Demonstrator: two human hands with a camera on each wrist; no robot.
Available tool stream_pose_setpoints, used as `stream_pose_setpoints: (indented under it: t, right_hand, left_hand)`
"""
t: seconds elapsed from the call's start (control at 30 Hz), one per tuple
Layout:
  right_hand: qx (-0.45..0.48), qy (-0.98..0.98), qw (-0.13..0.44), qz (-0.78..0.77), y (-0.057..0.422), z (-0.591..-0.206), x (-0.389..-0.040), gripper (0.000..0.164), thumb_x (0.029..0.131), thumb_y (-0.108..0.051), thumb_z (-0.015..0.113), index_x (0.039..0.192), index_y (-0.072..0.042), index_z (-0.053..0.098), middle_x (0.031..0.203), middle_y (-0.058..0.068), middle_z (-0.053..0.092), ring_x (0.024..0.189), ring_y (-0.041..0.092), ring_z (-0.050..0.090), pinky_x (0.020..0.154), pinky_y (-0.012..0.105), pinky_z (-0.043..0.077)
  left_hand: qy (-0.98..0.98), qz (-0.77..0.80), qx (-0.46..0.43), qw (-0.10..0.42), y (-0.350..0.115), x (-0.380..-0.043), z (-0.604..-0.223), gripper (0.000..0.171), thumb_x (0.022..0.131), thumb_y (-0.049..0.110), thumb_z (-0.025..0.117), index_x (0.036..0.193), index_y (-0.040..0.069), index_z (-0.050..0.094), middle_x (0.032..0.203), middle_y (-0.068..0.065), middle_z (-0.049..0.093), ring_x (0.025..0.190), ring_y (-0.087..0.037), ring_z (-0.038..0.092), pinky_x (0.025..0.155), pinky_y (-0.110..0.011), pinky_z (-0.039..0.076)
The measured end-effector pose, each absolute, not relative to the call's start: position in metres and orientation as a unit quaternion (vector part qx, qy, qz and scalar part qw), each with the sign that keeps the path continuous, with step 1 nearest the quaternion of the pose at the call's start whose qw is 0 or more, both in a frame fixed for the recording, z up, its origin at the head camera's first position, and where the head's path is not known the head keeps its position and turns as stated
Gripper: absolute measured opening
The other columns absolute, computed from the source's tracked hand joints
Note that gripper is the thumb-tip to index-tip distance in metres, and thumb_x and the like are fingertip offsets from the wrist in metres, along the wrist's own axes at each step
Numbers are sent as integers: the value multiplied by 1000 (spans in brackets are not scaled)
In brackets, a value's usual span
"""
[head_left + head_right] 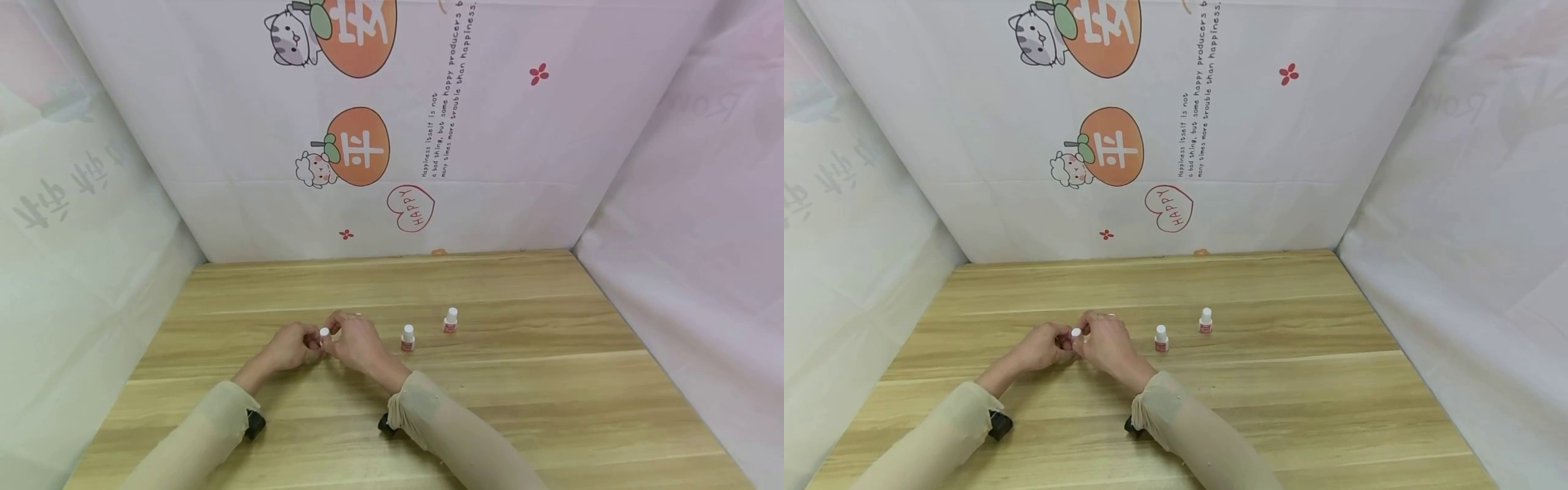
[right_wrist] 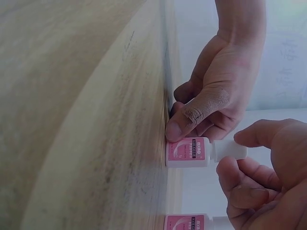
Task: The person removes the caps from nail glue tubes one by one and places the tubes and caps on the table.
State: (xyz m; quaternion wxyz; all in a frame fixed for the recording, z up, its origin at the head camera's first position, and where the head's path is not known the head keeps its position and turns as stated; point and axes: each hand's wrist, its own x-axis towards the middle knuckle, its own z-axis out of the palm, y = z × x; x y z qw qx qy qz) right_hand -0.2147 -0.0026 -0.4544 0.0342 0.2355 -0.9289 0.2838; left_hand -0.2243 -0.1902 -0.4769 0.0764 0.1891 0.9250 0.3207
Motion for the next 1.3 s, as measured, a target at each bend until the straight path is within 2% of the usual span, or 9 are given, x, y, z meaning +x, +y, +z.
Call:
stream_pose_setpoints:
  t: [0.2,0.47,0.67,0.97,1.3]
  right_hand:
    - [233,-929,35,286,-2,-454,-215,17,91,-33,70,101,-20,67,97,-5,71,89,14,63,81,27,47]
    - [239,-929,41,279,-3,-453,-214,13,91,-30,70,100,-21,66,98,-6,71,92,14,65,86,30,49]
    - [238,-927,42,288,-3,-454,-215,18,91,-34,69,100,-19,67,96,-4,70,88,14,63,80,27,48]
    - [242,-928,45,280,-3,-452,-213,13,90,-29,71,99,-20,67,97,-7,71,92,12,65,87,30,49]
    - [235,-930,41,280,-4,-453,-214,15,91,-31,70,99,-20,67,96,-5,70,90,13,63,81,27,48]
  left_hand:
    - [926,318,187,76,-191,-225,-476,11,82,8,77,81,11,67,70,3,60,65,-8,50,61,-22,40]
    - [925,319,191,76,-191,-226,-477,11,81,8,78,81,11,67,70,2,61,65,-9,50,60,-23,41]
    - [924,322,192,75,-192,-225,-477,11,82,11,78,81,11,67,70,3,61,65,-8,51,60,-22,41]
    - [922,327,193,76,-192,-225,-478,11,81,9,78,82,10,68,71,2,62,66,-8,51,61,-23,41]
    - [922,328,191,78,-191,-225,-478,10,82,8,77,82,10,68,70,2,61,65,-8,50,60,-22,41]
